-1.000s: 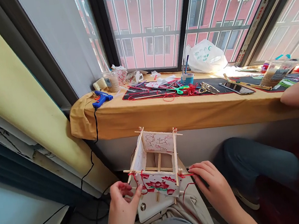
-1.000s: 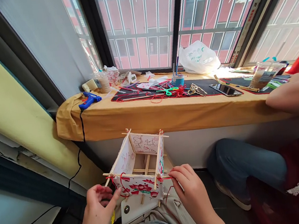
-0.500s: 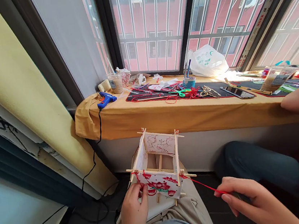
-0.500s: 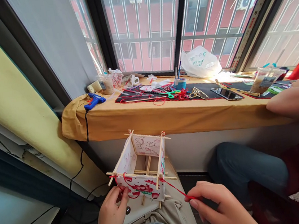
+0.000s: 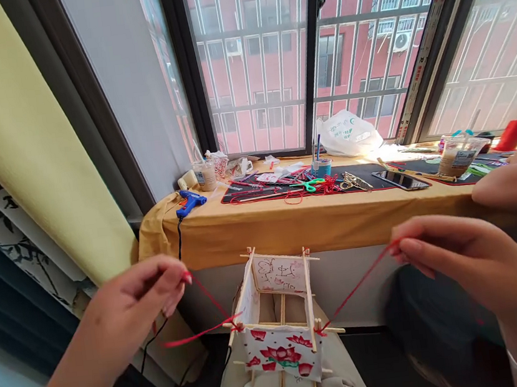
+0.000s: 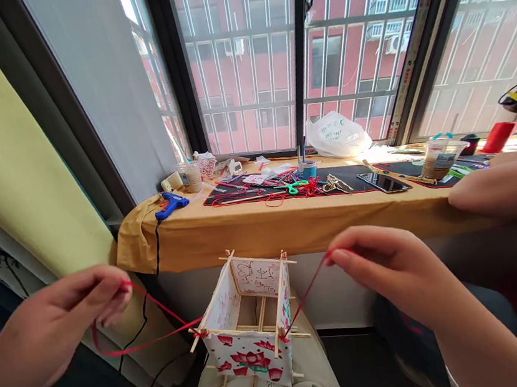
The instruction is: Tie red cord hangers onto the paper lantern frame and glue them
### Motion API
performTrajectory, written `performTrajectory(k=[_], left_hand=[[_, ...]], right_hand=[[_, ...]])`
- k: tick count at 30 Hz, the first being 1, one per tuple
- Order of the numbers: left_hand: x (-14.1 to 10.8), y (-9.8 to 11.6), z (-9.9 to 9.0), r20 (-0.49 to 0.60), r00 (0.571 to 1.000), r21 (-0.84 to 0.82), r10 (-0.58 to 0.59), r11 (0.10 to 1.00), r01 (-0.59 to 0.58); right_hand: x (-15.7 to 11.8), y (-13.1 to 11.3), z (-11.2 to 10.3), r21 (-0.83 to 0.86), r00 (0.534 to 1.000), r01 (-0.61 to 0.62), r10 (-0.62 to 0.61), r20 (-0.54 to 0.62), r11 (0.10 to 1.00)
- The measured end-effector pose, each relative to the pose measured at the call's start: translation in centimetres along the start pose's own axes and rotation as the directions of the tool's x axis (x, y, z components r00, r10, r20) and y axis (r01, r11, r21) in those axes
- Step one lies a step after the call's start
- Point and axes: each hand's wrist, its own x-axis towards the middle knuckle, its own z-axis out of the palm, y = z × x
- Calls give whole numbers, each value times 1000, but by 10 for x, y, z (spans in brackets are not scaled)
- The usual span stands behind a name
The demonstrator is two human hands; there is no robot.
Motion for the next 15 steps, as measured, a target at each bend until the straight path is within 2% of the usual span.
performTrajectory(k=[1, 3, 8, 12, 15], left_hand=[[14, 9, -1, 100, 995, -84, 20, 996, -11], [38, 28, 3, 230, 973, -173, 36, 985, 5], [79, 65, 20, 328, 935, -209, 138, 975, -70], [97, 83, 35, 418, 889, -213, 188, 971, -105], [106, 93, 41, 453, 869, -232, 199, 968, -100]], right_hand=[[14, -9, 3, -20, 996, 49, -48, 78, 999], [41, -26, 9, -44, 975, 130, -119, 185, 991], [88, -61, 32, -149, 922, 285, -228, 314, 947], [108, -81, 50, -242, 886, 388, -287, 363, 890], [119, -91, 59, -271, 870, 412, -287, 402, 870]])
